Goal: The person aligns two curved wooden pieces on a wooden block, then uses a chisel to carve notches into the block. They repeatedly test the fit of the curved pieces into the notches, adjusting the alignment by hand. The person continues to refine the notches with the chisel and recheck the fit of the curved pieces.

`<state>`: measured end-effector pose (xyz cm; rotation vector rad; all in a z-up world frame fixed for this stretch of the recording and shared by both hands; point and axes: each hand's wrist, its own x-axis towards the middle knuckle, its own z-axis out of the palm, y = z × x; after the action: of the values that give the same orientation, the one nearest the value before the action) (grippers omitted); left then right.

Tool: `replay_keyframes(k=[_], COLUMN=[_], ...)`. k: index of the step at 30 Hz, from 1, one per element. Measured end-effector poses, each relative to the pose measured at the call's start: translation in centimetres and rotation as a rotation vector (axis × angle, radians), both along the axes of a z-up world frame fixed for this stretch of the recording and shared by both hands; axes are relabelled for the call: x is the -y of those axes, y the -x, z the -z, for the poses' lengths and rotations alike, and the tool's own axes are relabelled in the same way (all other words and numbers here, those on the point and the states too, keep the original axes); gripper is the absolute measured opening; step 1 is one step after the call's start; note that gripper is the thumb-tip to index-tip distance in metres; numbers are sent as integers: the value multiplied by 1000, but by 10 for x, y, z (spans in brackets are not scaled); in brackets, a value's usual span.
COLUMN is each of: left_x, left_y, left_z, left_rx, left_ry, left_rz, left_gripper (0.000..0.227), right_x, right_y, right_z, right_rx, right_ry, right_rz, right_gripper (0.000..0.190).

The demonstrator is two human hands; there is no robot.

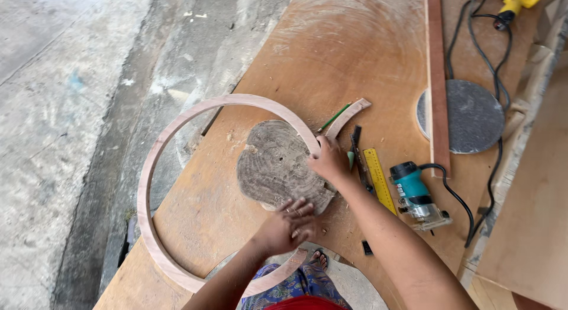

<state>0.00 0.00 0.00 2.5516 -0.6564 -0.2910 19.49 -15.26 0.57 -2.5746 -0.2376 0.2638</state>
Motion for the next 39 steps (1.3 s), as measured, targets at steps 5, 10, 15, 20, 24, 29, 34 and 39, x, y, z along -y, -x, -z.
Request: replay_keyframes(k=[5,10,15,20,24,29,34,39], left_x=[-35,25,48,-21,-93,-104,-69,-73], left_y=[-72,-47,22,76,149,171,96,10], left_z=[1,-10,14,-8,11,-1,-53,-31], left_rx=[109,-47,236,240,670,443,-346,-94], left_ry=[-3,-317,331,430,64,255,962,1767], left_rz=[-714,-500,125,-626,-1380,-1854,-1702,-1393], left_gripper=[63,80,21,25,35,74,89,43], right_x=[-14,-11,-9,18,52,66,66,60], right_y=[3,-16,-5,21,31,38,47,73], right_z=[0,16,1,2,10,-24,-51,-75], right_rx=[40,-84,-400,-371,-374,-261,-149,2], right_ry=[50,-33,-391,-591,-1035,-1308,-1500,-1651], right_rz=[36,109,343,322,340,429,515,518], right_gripper=[53,62,43,37,29,29,34,33])
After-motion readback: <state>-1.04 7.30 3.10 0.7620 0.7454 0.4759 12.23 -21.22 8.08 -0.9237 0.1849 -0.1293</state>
